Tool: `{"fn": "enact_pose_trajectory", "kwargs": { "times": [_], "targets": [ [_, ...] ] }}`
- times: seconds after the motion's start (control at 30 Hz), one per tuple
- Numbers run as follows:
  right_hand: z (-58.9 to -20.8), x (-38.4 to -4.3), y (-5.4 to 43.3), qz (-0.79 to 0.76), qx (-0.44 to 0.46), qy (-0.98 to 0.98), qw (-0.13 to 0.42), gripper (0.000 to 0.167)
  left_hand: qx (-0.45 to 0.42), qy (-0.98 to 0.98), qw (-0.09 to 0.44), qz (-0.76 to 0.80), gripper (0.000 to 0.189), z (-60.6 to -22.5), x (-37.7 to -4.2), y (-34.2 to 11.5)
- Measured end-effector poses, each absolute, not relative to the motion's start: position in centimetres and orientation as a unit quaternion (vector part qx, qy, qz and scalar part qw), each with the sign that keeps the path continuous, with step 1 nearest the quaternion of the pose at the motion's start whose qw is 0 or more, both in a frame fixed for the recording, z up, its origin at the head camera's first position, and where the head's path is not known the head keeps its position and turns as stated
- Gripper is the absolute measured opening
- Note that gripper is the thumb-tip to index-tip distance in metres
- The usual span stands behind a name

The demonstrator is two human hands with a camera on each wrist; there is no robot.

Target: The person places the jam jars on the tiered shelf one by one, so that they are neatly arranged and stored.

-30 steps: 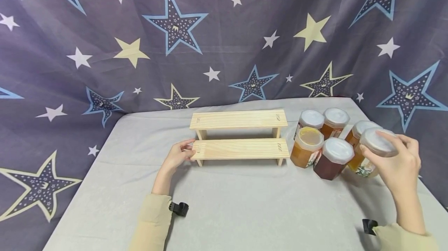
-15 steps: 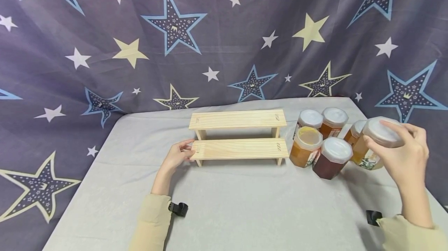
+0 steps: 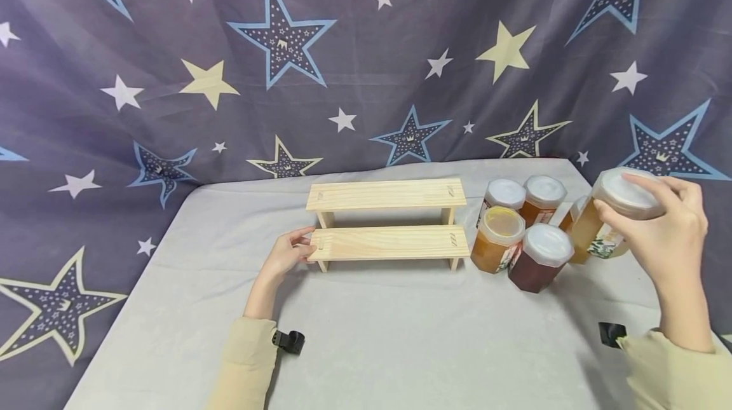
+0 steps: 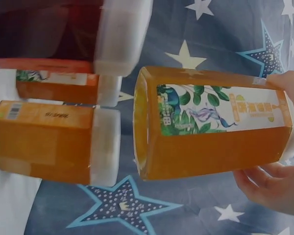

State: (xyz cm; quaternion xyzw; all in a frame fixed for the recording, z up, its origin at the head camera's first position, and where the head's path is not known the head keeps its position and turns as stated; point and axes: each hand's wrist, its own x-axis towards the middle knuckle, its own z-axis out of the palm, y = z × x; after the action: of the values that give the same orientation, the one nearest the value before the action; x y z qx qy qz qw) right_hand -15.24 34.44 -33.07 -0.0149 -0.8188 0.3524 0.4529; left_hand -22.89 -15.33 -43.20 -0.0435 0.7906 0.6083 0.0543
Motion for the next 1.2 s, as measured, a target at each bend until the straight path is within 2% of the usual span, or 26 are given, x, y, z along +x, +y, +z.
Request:
{"fn": "enact_pose_trajectory", "kwargs": {
  "times": [0.43, 0.83, 1.1, 1.2],
  "targets": [
    [-31.9, -16.5, 31.8, 0.339, -0.018, -0.839, 0.426, 0.051, -0.041, 0.795, 0.062, 0.603, 0.049, -43.2, -23.4, -15.3],
    [-31.4, -18.1, 28.4, 0.377, 0.016, -0.843, 0.383, 0.048, -0.037, 0.789, 0.061, 0.611, 0.049, -43.3, -23.4, -15.4],
    [-33.8, -22.0, 28.6, 0.42, 0.044, -0.828, 0.37, 0.05, -0.043, 0.781, 0.062, 0.62, 0.049, -43.2, -23.1, -15.5],
    [-33.3, -22.2, 27.3, 0.415, 0.061, -0.83, 0.367, 0.05, -0.044, 0.781, 0.061, 0.619, 0.048, -43.3, -23.2, -15.6]
  ]
}}
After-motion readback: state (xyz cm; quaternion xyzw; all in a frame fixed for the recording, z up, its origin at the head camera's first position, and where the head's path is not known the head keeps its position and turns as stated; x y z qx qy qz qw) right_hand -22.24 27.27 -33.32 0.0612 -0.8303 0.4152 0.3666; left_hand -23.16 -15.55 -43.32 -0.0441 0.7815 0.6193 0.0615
